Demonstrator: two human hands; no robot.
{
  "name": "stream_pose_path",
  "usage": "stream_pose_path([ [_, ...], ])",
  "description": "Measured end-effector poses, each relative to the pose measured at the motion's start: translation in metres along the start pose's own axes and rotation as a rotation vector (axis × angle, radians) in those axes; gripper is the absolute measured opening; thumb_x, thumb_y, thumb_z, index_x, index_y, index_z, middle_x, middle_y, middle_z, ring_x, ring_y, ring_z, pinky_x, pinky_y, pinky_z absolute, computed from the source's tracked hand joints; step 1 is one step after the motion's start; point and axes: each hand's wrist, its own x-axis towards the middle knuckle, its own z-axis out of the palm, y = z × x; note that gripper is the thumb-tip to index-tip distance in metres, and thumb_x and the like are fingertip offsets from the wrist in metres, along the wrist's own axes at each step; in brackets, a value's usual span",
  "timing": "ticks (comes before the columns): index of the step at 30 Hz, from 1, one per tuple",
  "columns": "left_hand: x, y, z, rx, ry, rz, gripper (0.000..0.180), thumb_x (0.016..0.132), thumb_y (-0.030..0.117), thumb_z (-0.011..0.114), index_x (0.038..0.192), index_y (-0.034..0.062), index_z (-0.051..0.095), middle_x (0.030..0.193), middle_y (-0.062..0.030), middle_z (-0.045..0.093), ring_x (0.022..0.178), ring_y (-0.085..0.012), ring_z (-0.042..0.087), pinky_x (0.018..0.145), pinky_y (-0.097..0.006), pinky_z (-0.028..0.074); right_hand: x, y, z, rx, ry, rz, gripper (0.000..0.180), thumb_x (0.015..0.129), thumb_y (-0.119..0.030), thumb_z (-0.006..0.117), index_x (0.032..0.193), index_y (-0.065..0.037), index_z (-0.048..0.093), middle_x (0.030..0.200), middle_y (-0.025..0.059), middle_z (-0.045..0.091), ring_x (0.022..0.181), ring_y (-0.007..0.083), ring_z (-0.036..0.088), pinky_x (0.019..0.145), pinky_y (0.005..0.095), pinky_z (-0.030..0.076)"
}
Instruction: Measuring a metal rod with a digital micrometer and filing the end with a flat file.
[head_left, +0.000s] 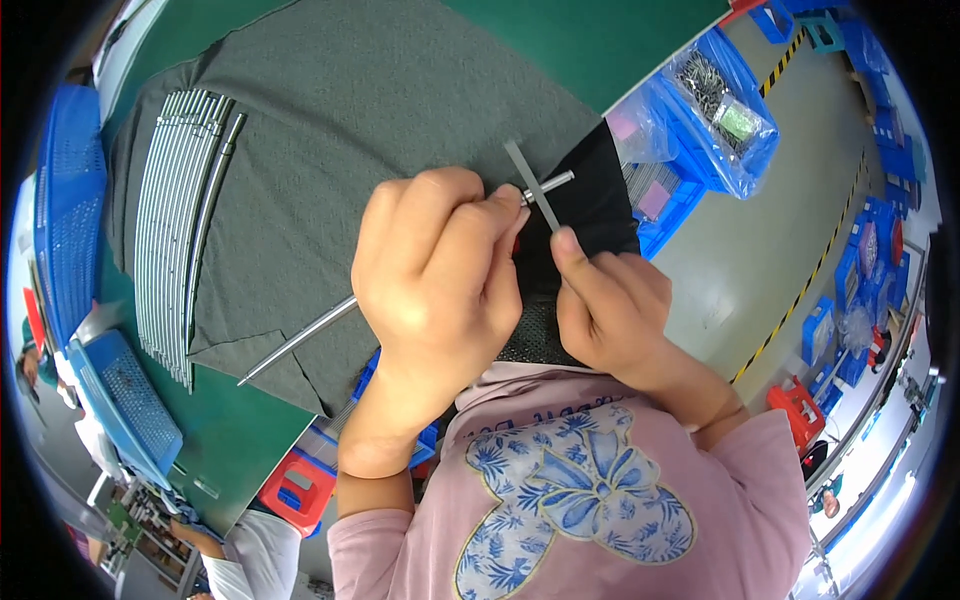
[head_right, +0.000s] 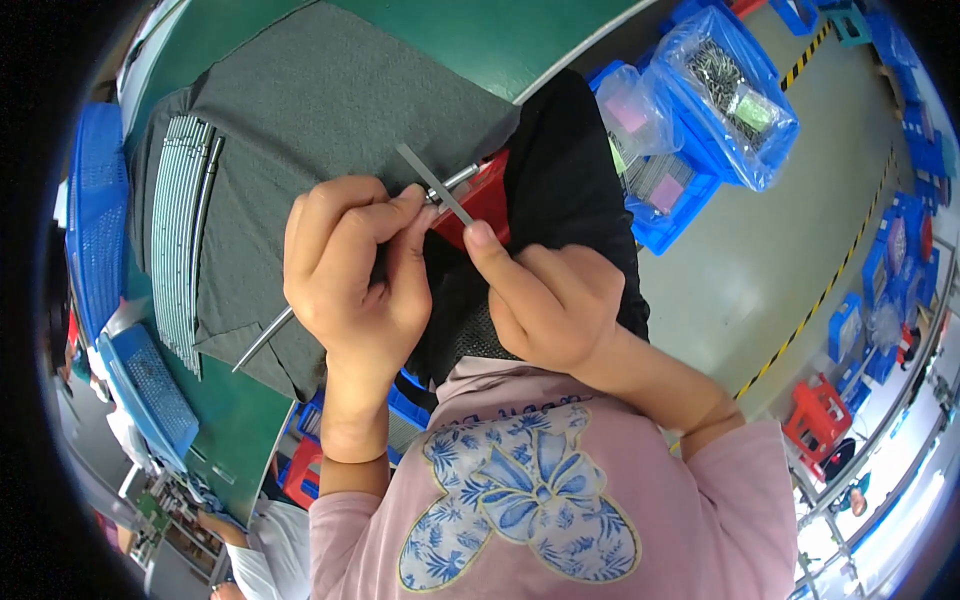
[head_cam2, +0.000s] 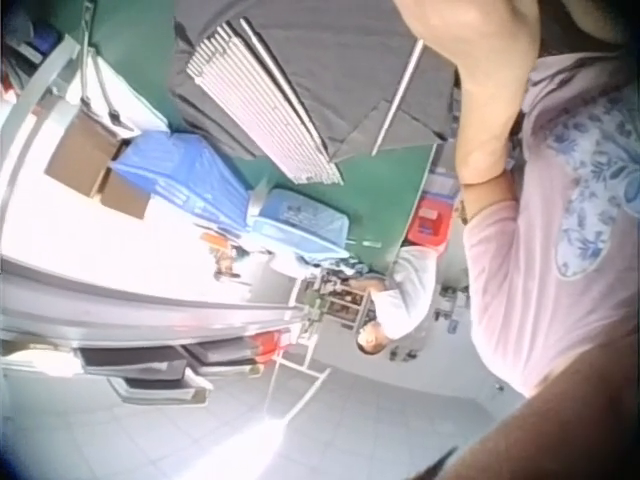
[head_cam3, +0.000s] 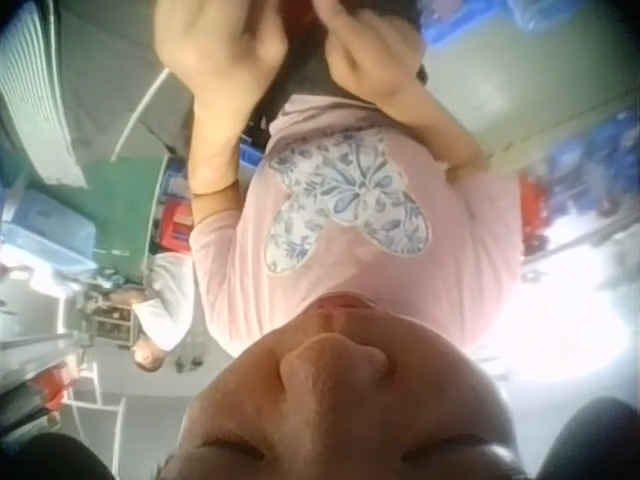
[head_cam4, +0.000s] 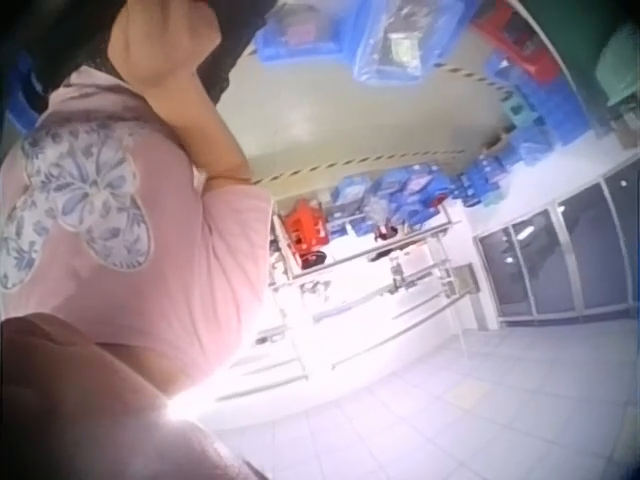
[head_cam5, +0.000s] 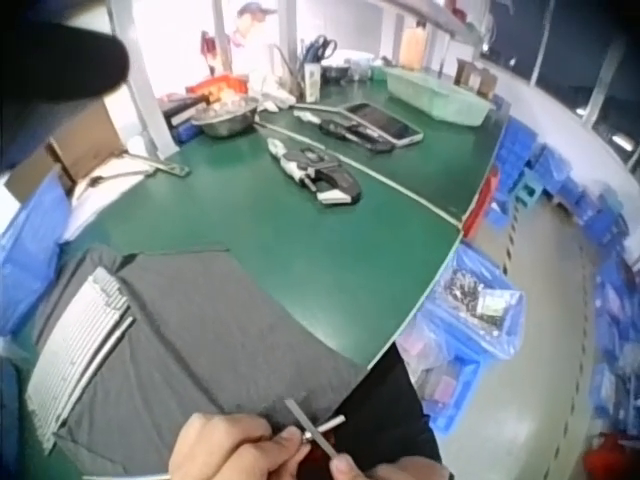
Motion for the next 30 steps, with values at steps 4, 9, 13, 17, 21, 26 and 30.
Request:
stream_pose_path([
  [4, -0.002, 0.002, 0.000, 0.019, 0.020, 0.018, 0.020, 0.058, -0.004, 0.071, 0.076, 0.0018, 0.064, 0.075, -0.0059, 0.055, 0.061, -0.0221, 0.049, 0.052, -0.032, 0.040, 0.032, 0.000, 0.007, 0.037, 0.082, -0.041, 0.047, 0.065, -0.001, 0.061, 0.111, -0.002, 0.067, 0.058, -0.0003, 0.043, 0.042, 0.0151, 0.039, 0.039, 0.0281, 0.031],
  [9, -0.001, 0.003, 0.001, 0.000, 0.006, -0.001, 0.020, 0.058, -0.004, 0.070, 0.076, 0.0014, 0.064, 0.075, -0.0060, 0.055, 0.061, -0.0219, 0.049, 0.051, -0.032, 0.040, -0.001, 0.005, 0.004, 0.039, 0.039, -0.029, 0.046, 0.065, -0.002, 0.060, 0.111, -0.001, 0.067, 0.056, -0.0004, 0.043, 0.041, 0.0157, 0.039, 0.039, 0.0290, 0.031],
  [13, 0.000, 0.001, 0.001, 0.024, 0.005, 0.025, 0.020, 0.058, -0.004, 0.070, 0.076, 0.0013, 0.063, 0.076, -0.0062, 0.055, 0.062, -0.0224, 0.050, 0.052, -0.032, 0.041, 0.025, 0.001, 0.007, 0.039, 0.071, -0.031, 0.046, 0.065, 0.000, 0.060, 0.110, 0.000, 0.067, 0.054, 0.0002, 0.043, 0.040, 0.0163, 0.038, 0.039, 0.0294, 0.031],
  [17, 0.002, 0.000, 0.002, -0.004, 0.006, 0.008, 0.020, 0.058, -0.005, 0.070, 0.076, 0.0012, 0.063, 0.076, -0.0065, 0.056, 0.062, -0.0223, 0.050, 0.051, -0.032, 0.040, -0.001, 0.001, 0.003, 0.076, 0.028, -0.005, 0.045, 0.065, 0.002, 0.059, 0.110, 0.002, 0.066, 0.054, 0.0008, 0.045, 0.040, 0.0152, 0.038, 0.039, 0.0292, 0.030],
  [21, -0.002, 0.001, -0.002, 0.028, 0.016, 0.033, 0.019, 0.058, -0.003, 0.068, 0.076, 0.0015, 0.063, 0.077, -0.0073, 0.056, 0.063, -0.0236, 0.051, 0.052, -0.033, 0.041, 0.028, -0.002, -0.006, 0.093, -0.023, -0.002, 0.047, 0.064, 0.003, 0.059, 0.111, 0.002, 0.065, 0.052, 0.0014, 0.044, 0.039, 0.0163, 0.039, 0.040, 0.0302, 0.031],
  [26, -0.002, 0.005, 0.005, -0.057, -0.033, -0.042, 0.019, 0.059, -0.003, 0.067, 0.075, 0.0049, 0.063, 0.080, -0.0077, 0.057, 0.064, -0.0253, 0.053, 0.053, -0.035, 0.042, 0.001, 0.005, -0.018, 0.084, -0.057, 0.048, 0.038, 0.072, 0.006, 0.060, 0.109, 0.006, 0.064, 0.066, 0.0092, 0.060, 0.044, 0.0195, 0.048, 0.042, 0.0311, 0.037],
  [30, -0.006, 0.012, 0.013, -0.038, 0.052, -0.067, 0.020, 0.055, 0.009, 0.065, 0.073, 0.0047, 0.060, 0.076, -0.0050, 0.049, 0.065, -0.0235, 0.048, 0.054, -0.032, 0.041, 0.017, 0.005, -0.010, 0.130, -0.073, 0.204, 0.028, 0.081, 0.009, 0.058, 0.108, 0.010, 0.063, 0.093, 0.0159, 0.069, 0.052, 0.0186, 0.053, 0.045, 0.0298, 0.040],
])
